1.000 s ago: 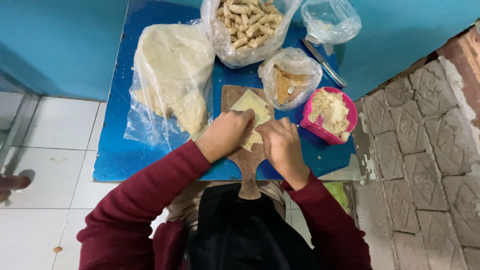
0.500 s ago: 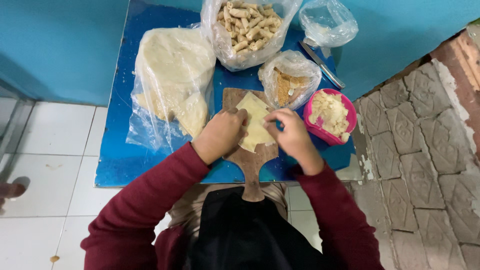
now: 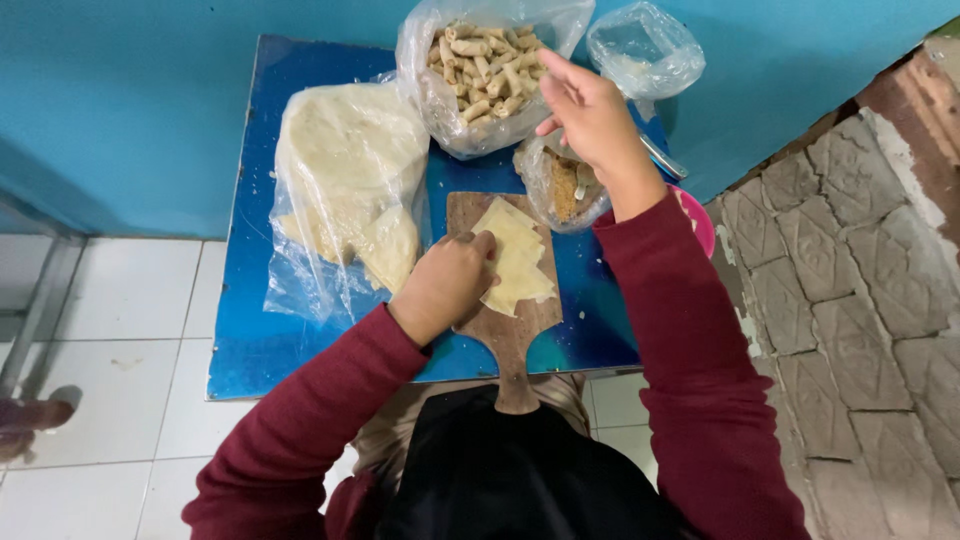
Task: The person sits at a small blue table and assembles filled pastries. They take a thin dough wrapper from a stack on a wooden board, spoon brown filling from a plastic bag onto it, fold the wrapper over the filling, and place the folded pastry into a pink container, repeating the cycle.
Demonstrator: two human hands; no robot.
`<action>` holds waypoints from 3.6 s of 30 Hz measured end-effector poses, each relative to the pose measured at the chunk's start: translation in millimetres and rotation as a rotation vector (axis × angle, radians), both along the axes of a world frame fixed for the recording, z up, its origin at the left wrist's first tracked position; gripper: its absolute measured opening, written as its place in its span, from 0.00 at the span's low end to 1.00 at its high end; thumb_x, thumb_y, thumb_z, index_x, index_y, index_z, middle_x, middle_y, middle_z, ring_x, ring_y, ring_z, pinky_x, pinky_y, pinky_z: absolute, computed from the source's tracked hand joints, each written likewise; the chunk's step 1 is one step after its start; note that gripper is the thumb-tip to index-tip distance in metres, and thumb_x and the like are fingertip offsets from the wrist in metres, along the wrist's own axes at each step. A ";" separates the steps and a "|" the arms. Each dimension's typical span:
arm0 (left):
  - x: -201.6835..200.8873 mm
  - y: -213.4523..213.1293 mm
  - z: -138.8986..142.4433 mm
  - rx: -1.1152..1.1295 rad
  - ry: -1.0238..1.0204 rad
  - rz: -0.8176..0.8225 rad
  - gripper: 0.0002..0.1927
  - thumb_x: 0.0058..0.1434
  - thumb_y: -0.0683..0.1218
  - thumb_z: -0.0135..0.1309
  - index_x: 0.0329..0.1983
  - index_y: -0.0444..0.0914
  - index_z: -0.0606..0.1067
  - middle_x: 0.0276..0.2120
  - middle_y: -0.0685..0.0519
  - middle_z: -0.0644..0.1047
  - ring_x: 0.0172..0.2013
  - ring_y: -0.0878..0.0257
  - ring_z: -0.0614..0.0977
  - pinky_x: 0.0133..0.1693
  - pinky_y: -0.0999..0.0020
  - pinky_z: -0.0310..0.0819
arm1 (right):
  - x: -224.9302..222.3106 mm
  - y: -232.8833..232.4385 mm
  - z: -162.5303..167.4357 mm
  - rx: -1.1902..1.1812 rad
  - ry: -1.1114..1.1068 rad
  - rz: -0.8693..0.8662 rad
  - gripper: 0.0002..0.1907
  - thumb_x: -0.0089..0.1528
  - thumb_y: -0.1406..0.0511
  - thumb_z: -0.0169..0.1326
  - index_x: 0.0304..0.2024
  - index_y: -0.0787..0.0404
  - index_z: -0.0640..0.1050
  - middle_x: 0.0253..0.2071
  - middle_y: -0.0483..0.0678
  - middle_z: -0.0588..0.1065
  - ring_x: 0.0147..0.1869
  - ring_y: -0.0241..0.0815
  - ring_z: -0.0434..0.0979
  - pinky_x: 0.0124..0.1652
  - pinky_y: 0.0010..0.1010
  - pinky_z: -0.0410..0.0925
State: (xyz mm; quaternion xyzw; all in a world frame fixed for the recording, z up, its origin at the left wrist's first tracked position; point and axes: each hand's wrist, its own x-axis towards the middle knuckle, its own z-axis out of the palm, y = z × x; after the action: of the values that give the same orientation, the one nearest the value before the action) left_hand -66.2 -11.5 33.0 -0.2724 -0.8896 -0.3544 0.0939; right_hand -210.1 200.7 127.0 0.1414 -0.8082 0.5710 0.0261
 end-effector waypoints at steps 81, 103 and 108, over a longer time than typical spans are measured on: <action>61.0 25.6 7.8 -0.206 0.145 0.397 0.14 0.60 0.54 0.59 0.37 0.39 0.75 0.36 0.48 0.75 0.39 0.51 0.78 0.38 0.55 0.73 | 19.7 114.5 -68.9 0.169 0.060 -0.290 0.10 0.66 0.69 0.52 0.40 0.66 0.83 0.30 0.45 0.80 0.27 0.30 0.71 0.28 0.24 0.63; 71.9 33.4 8.3 -0.114 0.133 0.454 0.11 0.62 0.52 0.57 0.35 0.40 0.75 0.35 0.50 0.75 0.39 0.51 0.76 0.37 0.54 0.70 | 50.3 121.8 -61.1 -0.194 -0.062 -0.275 0.11 0.70 0.66 0.52 0.45 0.69 0.80 0.32 0.48 0.79 0.26 0.27 0.68 0.26 0.20 0.61; 73.4 31.7 8.3 -0.103 0.131 0.433 0.10 0.60 0.51 0.58 0.35 0.40 0.75 0.35 0.50 0.74 0.40 0.51 0.76 0.38 0.54 0.71 | 50.3 113.5 -62.9 0.015 0.006 -0.224 0.10 0.68 0.68 0.53 0.46 0.67 0.82 0.33 0.45 0.81 0.28 0.25 0.70 0.29 0.18 0.65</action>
State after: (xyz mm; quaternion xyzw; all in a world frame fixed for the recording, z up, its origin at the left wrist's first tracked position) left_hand 7.2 20.2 41.3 -0.1022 -0.9363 -0.2615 0.2111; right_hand -159.8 314.2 64.0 0.0521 -0.8232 0.5580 0.0910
